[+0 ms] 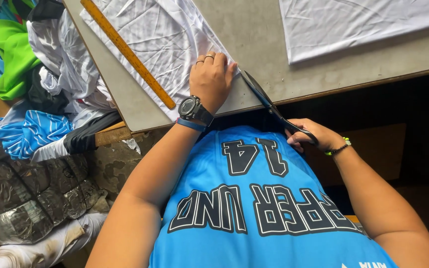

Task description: The person uses a wooden ruler to measure and align a white fabric on a table, then cuts the material with large scissors. After cutting, the person gathers the fabric and ruler and walks through a cluttered room.

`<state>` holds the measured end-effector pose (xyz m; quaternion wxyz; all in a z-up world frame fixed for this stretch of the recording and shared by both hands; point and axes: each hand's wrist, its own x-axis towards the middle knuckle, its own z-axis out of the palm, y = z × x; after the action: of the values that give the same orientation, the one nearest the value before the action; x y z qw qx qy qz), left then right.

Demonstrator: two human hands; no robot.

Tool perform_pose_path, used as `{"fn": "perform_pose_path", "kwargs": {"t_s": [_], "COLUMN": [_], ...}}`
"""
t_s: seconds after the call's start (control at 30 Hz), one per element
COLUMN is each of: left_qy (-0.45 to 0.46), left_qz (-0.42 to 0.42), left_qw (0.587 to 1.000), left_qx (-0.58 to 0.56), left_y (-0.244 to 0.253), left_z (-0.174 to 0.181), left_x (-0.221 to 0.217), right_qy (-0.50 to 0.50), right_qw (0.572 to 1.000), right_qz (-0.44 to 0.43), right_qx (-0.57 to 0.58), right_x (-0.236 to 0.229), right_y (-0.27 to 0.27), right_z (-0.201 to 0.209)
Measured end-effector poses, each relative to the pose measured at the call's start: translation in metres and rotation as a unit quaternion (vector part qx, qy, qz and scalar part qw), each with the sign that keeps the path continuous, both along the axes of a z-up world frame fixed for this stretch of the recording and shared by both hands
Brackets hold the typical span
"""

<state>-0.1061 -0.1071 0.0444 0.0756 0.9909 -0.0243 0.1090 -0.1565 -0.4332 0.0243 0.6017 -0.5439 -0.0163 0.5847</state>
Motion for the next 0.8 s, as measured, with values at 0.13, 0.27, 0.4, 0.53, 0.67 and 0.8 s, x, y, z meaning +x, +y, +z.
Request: {"fn": "perform_pose_path", "kwargs": {"t_s": [0.13,0.27,0.4,0.53,0.67,0.8], "left_qy": [-0.002,0.017,0.036,0.051,0.027,-0.017], "left_qz": [0.003,0.004,0.016,0.020,-0.029,-0.111], "left_qw": [1.000,0.999,0.996,0.995,0.999,0.993], "left_qx": [0.000,-0.048,-0.075,-0.084,-0.030,0.027], "left_y": [0.000,0.002,0.005,0.006,0.007,0.013], "left_z": [-0.002,0.001,-0.002,-0.007,-0.002,-0.002], "left_x": [0.001,0.002,0.002,0.000,-0.002,-0.004], "right_qy": [-0.006,-0.024,-0.024,-0.005,0.029,0.015], "right_qw": [1.000,1.000,1.000,1.000,0.998,0.999], "right_qz": [-0.007,-0.004,-0.004,-0.016,0.006,-0.021], "right_qx": [-0.002,-0.003,0.002,0.010,0.059,0.027], "right_x": [-0.003,-0.003,-0.003,-0.002,0.001,-0.003], "right_y": [0.004,0.007,0.008,0.009,0.003,0.007], "right_z": [0.000,0.005,0.004,0.008,-0.004,0.001]}}
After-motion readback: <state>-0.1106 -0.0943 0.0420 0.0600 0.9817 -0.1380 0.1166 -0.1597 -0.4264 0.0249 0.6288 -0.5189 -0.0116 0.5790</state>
